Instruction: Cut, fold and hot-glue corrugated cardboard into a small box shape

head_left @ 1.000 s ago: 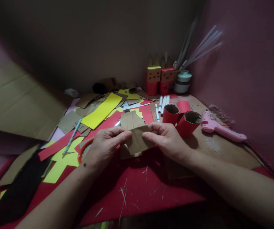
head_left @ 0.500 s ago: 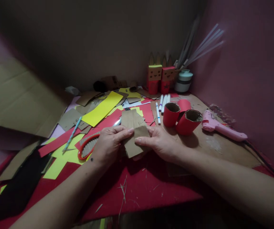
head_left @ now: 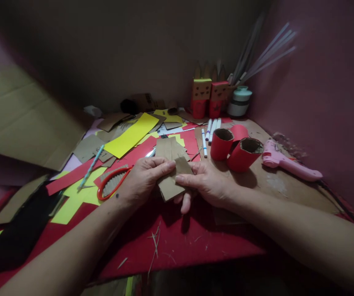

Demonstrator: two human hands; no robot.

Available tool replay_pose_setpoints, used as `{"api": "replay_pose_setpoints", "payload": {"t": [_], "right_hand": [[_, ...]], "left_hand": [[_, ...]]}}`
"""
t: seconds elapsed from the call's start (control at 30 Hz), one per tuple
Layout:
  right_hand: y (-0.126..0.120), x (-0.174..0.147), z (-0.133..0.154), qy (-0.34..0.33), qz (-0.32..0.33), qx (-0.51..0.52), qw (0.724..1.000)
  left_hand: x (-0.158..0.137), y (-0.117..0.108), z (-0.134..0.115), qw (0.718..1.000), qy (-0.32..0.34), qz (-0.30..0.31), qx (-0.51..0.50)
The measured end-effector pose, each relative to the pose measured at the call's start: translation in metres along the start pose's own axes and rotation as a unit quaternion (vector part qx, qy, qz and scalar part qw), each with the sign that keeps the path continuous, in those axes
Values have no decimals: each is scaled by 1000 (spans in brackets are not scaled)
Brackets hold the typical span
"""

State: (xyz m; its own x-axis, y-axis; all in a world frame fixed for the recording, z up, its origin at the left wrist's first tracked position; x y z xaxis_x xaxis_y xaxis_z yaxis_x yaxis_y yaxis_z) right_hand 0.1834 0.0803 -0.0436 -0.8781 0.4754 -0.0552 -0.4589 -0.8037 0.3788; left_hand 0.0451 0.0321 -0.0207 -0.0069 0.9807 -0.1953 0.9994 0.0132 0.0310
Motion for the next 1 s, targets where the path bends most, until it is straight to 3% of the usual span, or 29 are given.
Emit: {"api": "replay_pose_setpoints", "payload": {"t": [0.13,0.23,0.5,0.7,0.77,0.9,1.0], "right_hand": [[-5,1,-2,-4,31,42,999],[-11,2,-3,-16,45,60,997],[-16,5,0,-76,41,56,995],[-19,4,0,-82,18,75,994],[-19,4,0,-74,17,63,995],[-17,4,-1,-74,-25,54,996],[-14,2,1,-104,-55,51,992]], "left_hand": [[0,1,1,1000,-14,23,-16],[5,-2,0,1000,12,7,-6],[7,-14,-7,986,84,-46,139],[-3,-16,-12,976,88,77,182],[-1,-18,-11,980,95,30,174],[1,-19,-12,981,112,-127,98],[0,-15,-17,980,97,-164,55]]}}
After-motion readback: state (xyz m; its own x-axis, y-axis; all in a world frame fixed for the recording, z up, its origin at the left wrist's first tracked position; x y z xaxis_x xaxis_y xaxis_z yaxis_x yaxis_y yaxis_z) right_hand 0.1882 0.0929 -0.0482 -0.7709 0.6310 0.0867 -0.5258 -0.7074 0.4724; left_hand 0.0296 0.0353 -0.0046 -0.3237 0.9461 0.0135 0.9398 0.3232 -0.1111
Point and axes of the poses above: each hand's wrist, its own x-axis towards the middle knuckle, its own y-axis out of the palm, z = x × y, the point moved 2 cm from there along x, towards the middle knuckle, and after that the axes turned 2 degrees about z, right-handed, at the moved point
